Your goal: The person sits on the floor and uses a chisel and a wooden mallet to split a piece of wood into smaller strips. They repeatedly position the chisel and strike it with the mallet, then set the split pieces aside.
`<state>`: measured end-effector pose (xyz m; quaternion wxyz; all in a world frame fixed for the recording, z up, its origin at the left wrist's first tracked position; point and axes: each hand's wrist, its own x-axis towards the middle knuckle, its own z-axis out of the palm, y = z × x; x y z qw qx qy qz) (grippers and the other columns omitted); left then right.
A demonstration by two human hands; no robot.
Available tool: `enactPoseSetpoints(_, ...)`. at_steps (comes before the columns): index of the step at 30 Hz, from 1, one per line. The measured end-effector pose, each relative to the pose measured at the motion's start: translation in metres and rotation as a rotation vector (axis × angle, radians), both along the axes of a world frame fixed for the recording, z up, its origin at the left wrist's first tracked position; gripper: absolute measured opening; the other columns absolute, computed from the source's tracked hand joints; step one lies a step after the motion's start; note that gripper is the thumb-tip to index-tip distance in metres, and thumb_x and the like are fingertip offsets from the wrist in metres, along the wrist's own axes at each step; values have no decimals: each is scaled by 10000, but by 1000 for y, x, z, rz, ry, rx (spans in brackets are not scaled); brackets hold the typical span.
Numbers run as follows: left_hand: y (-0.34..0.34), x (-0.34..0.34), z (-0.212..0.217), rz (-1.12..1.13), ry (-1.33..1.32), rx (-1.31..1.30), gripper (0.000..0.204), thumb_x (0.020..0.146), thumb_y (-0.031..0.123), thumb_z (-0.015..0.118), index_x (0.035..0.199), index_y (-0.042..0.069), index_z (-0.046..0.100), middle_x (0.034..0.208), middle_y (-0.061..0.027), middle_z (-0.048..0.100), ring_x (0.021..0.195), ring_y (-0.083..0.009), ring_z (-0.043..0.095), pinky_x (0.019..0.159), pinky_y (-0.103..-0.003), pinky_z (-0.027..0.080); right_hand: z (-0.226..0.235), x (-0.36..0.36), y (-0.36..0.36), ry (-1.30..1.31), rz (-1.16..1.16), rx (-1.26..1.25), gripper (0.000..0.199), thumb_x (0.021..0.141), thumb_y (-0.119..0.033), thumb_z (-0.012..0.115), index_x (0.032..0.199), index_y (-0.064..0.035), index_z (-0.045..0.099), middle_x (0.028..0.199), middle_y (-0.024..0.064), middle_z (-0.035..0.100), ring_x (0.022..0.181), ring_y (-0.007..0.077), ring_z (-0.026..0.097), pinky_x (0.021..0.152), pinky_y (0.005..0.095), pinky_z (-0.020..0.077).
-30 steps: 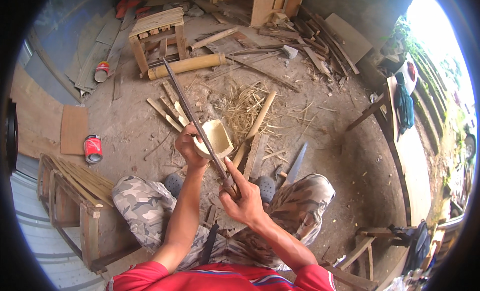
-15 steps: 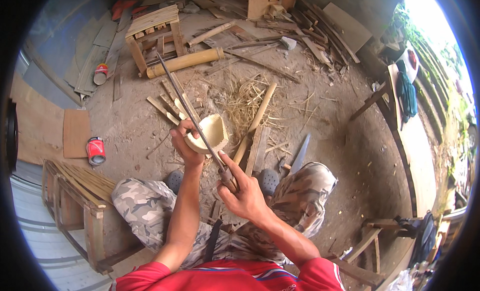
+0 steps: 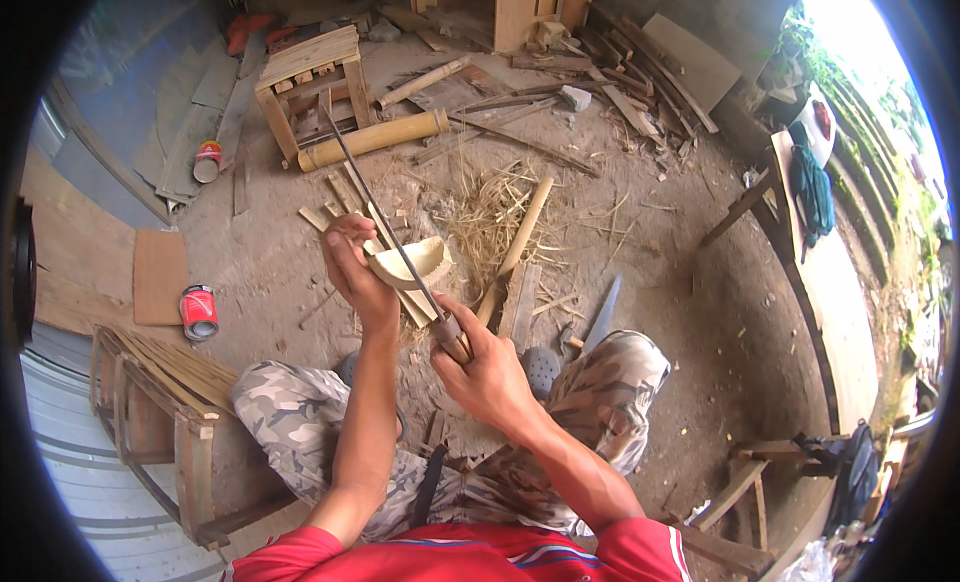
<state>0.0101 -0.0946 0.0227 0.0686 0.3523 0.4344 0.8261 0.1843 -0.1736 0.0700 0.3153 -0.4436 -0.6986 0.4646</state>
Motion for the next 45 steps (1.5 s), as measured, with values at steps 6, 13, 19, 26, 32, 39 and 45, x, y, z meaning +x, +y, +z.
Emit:
enactPoseSetpoints(6,1,-19,85,191,269,229,238,1028,207,437,1063,32,594,1074,-84,587,1047,-200,532,933,-355,410,5,-8,10,6,-13,37,545,825,-135,613,1358,-124,503,706,208,639,710,398,674,669,416,514)
enactPoseSetpoints(13,-5,6,209,282,1372,148,461,968,448,484,1353,201,544,1523,-140,355,1422,-376,254,1139,-541,193,18,-9,22,-70,-48,14,506,819,-148,608,1316,-103,522,741,213,644,739,404,670,688,433,512)
enactPoseSetpoints(19,31,11,157,67,1787,-182,595,973,609,292,1529,401,258,1644,-87,-30,1491,-395,-101,1169,-620,25,18,-14,40,-75,-18,52,504,810,-154,596,1307,-100,533,751,220,625,756,410,648,712,449,501)
enactPoseSetpoints(26,35,12,199,23,1739,-75,643,977,577,335,1555,404,113,1634,-57,-141,1484,-392,-140,1166,-629,-22,21,-25,55,-45,-34,179,478,802,-147,595,1274,-87,550,784,231,628,773,436,627,717,466,484)
enactPoseSetpoints(32,43,11,214,80,1693,-119,672,966,569,380,1550,416,87,1633,-36,-137,1488,-355,-147,1189,-576,-60,31,-35,70,-133,2,97,446,786,-161,615,1219,-67,571,840,248,641,823,449,624,776,462,491)
enactPoseSetpoints(39,73,-47,160,112,1495,-194,676,976,556,361,1567,311,143,1638,-77,-61,1503,-306,-92,1197,-526,-55,33,-40,76,-100,6,8,474,785,-183,621,1242,-66,580,782,188,626,745,313,627,737,417,491)
enactPoseSetpoints(45,47,-60,102,171,487,36,362,1007,377,429,1112,49,540,1080,-116,542,1003,-217,501,895,-384,411,10,-37,86,107,36,-64,559,839,-9,535,1385,-119,496,618,-28,472,488,73,466,462,253,391)
